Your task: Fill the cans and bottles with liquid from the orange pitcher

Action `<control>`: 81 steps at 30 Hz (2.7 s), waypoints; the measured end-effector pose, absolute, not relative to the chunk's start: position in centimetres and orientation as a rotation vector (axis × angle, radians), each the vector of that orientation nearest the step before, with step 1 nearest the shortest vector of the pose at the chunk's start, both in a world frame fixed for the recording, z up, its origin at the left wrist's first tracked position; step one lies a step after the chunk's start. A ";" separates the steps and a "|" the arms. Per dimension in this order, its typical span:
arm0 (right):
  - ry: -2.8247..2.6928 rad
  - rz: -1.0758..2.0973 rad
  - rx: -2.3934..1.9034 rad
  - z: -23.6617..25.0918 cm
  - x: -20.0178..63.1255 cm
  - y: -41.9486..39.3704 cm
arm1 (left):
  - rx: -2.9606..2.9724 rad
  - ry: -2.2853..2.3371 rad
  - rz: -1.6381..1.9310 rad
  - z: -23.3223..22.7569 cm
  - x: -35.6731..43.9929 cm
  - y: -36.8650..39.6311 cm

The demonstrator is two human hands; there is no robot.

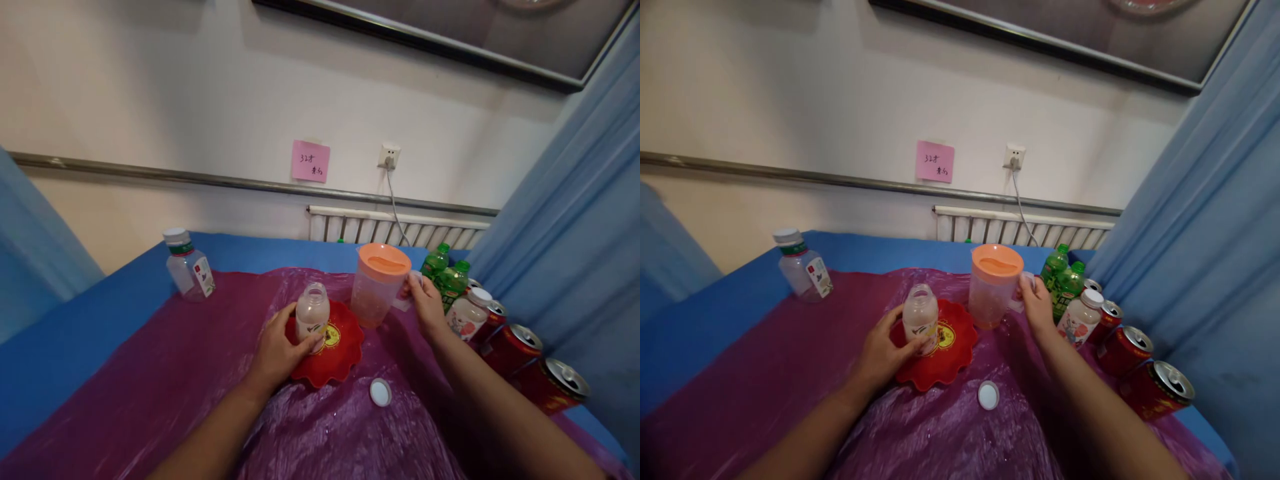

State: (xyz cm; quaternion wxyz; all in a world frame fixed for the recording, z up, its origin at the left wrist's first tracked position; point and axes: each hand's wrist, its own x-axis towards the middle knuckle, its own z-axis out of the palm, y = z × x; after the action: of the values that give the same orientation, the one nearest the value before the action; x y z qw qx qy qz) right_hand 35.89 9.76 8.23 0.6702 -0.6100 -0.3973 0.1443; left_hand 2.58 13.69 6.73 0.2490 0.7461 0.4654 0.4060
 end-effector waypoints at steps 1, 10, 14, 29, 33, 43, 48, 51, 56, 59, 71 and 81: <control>-0.892 0.337 -1.355 8.2 35.7 10.1 | 2.038 1.263 1.091 6.7 2.6 13.7; -0.952 0.283 -1.296 12.4 35.8 11.0 | 2.182 1.203 1.123 6.6 2.7 13.0; -1.080 0.240 -1.321 17.1 36.4 10.5 | 2.205 1.179 1.153 6.6 2.6 12.9; -1.689 -0.031 -1.409 26.4 32.5 9.6 | 2.260 1.191 1.123 6.7 2.6 12.4; -1.758 -0.039 -1.417 27.2 31.8 9.6 | 2.261 1.200 1.129 6.8 2.5 12.3; -1.886 -0.150 -1.402 28.3 30.9 9.5 | 2.261 1.219 1.135 6.7 2.5 12.2; -1.929 -0.168 -1.390 28.8 30.8 9.7 | 2.250 1.190 1.127 6.7 2.5 12.1; -1.952 -0.195 -1.382 29.1 30.5 9.6 | 2.230 1.168 1.128 6.7 2.5 12.0; -1.993 -0.228 -1.395 29.7 30.1 9.2 | 2.211 1.181 1.050 6.9 2.5 12.1; -2.004 -0.252 -1.403 29.9 30.0 9.1 | 2.204 1.186 1.016 6.9 2.5 12.1; -2.027 -0.278 -1.387 30.3 29.9 8.8 | 2.210 1.176 0.998 6.6 2.5 12.2; -2.038 -0.333 -1.427 30.9 30.2 8.5 | 2.208 1.170 1.018 6.6 2.5 12.1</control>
State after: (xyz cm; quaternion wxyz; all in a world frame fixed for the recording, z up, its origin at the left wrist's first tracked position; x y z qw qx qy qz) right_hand 30.25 8.45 30.88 0.3107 -0.5403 -0.7717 -0.1262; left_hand 2.51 12.11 6.59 0.2197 0.7984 0.4229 0.3681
